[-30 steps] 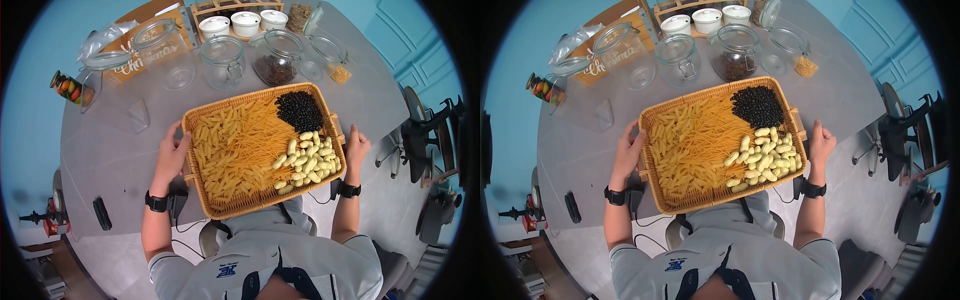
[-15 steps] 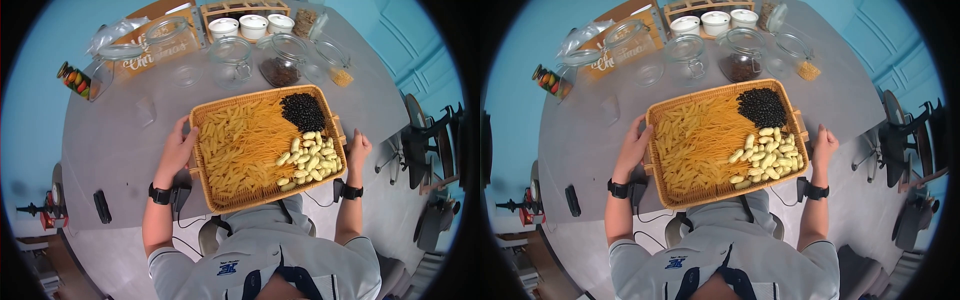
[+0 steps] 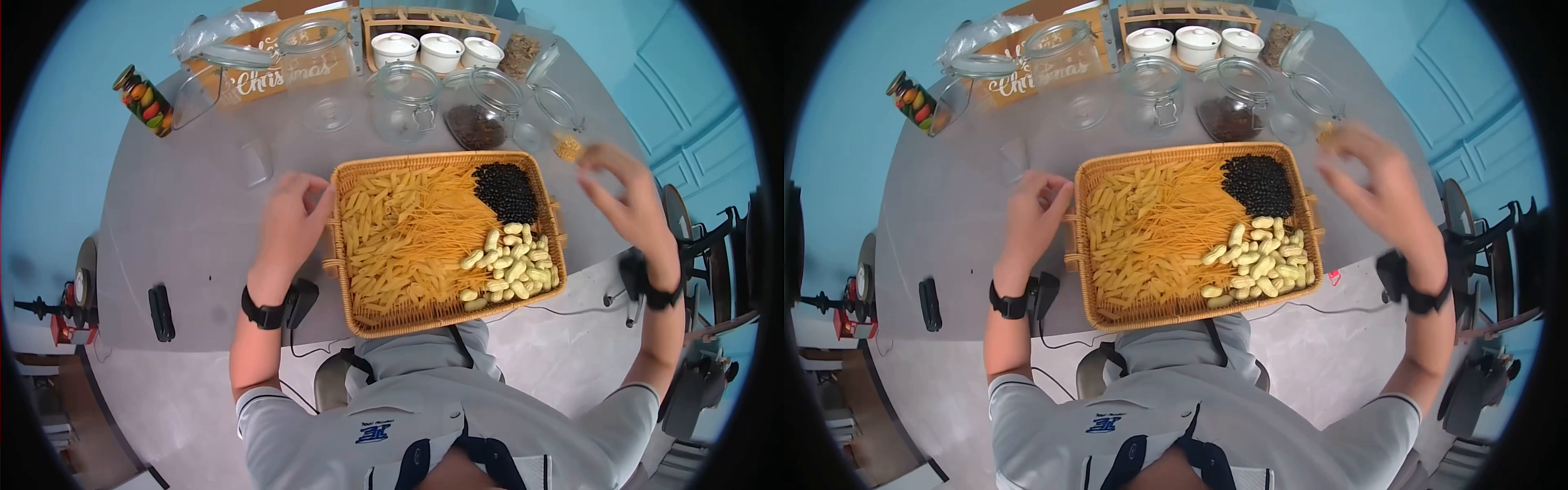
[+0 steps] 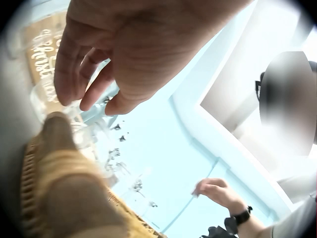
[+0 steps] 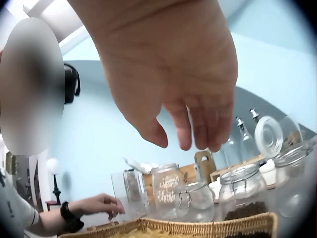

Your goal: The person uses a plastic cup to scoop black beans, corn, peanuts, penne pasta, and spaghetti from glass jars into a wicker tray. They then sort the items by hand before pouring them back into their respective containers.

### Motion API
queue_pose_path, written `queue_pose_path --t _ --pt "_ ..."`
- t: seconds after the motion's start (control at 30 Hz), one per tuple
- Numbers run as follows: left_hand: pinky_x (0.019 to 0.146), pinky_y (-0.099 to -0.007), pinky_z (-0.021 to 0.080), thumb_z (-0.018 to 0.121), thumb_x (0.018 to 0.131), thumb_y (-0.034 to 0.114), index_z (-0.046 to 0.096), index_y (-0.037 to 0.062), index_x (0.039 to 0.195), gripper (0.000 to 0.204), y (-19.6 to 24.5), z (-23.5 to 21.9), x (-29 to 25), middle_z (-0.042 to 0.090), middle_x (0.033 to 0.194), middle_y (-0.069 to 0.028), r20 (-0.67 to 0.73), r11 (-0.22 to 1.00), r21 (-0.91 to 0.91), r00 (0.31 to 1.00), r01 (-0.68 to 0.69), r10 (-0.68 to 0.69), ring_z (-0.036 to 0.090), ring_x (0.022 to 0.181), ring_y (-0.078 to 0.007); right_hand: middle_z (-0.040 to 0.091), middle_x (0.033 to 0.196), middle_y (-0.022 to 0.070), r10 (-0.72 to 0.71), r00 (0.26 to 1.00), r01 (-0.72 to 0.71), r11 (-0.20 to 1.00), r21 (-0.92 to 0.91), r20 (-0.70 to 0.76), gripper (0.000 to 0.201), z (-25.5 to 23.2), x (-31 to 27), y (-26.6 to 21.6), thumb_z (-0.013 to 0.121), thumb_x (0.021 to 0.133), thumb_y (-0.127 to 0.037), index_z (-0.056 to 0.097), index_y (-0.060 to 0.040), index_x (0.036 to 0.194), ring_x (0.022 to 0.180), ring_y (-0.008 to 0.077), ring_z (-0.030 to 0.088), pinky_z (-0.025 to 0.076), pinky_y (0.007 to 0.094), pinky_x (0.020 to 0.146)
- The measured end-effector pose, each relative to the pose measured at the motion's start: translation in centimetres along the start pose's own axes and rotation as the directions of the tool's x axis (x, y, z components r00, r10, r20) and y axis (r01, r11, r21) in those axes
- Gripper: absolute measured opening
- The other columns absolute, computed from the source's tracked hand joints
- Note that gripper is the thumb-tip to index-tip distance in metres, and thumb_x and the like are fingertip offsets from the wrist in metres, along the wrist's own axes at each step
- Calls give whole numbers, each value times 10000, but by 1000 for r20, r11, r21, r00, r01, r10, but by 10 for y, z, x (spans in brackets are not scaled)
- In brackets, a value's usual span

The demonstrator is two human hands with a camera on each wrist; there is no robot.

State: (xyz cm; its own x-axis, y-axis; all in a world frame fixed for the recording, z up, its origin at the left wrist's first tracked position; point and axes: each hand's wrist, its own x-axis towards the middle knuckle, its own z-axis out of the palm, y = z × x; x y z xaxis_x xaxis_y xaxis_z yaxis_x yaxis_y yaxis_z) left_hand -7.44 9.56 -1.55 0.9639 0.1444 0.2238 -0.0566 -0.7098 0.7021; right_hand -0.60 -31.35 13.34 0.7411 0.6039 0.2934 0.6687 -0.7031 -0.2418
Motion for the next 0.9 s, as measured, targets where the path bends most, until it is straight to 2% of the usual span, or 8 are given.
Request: queue_pose_path --t 0.1,0.2,0.37,0.4,0.47,0.6,0.7,0.9 --pt "813 -411 525 646 966 244 667 -7 1113 292 27 5 -2 650 1038 -171 1 867 304 910 -395 414 641 913 -307 669 1185 220 -99 995 98 991 -94 -6 349 53 57 17 701 939 -238 643 21 1165 1109 412 628 508 449 948" --pt "896 -435 511 615 974 277 662 -30 1084 329 41 37 1 653 1053 -191 67 848 324 905 -418 421 618 1035 -345 672 1177 219 -113 993 102 976 -195 -44 413 106 99 52 719 928 -286 624 42 1161 1107 404 630 505 455 953" --pt "883 -438 531 578 987 325 650 -41 1070 383 21 66 19 658 1042 -199 90 844 390 928 -367 362 631 1029 -353 711 919 177 -11 998 25 969 -246 57 414 131 118 71 790 866 -287 634 37 1072 910 357 684 533 436 860" --pt "881 -440 533 576 988 329 649 -42 1067 386 24 64 21 659 1037 -199 81 850 382 930 -362 360 632 1030 -354 704 884 169 6 999 2 986 -166 46 398 132 119 71 808 847 -268 631 36 1033 877 346 678 530 431 823" --pt "973 -473 487 535 1013 327 585 -70 1219 450 36 56 26 625 1175 -224 260 898 348 948 -270 184 585 1127 -401 690 816 155 41 999 -41 999 -2 29 374 131 120 71 845 809 -230 625 35 955 812 322 668 523 422 748" --pt "1030 -494 457 498 1030 363 529 -70 1342 535 41 55 28 579 1303 -236 482 897 369 875 -242 38 552 1194 -428 664 809 164 34 999 -34 998 57 3 360 133 119 74 865 782 -186 621 30 935 746 317 632 499 420 709" --pt "1041 -497 447 496 1031 389 507 -52 1385 566 35 63 33 553 1346 -234 466 929 314 884 -194 27 540 1216 -430 654 818 168 25 1000 -24 998 66 -14 375 133 118 74 860 790 -216 619 30 939 766 317 622 495 422 720" --pt "1071 -482 425 499 1033 389 522 -37 1391 556 29 59 49 546 1380 -224 577 959 233 816 -159 -5 521 1256 -427 667 863 165 28 997 -28 1000 -5 -66 423 124 112 65 853 795 -291 661 23 1004 818 308 627 500 420 745"
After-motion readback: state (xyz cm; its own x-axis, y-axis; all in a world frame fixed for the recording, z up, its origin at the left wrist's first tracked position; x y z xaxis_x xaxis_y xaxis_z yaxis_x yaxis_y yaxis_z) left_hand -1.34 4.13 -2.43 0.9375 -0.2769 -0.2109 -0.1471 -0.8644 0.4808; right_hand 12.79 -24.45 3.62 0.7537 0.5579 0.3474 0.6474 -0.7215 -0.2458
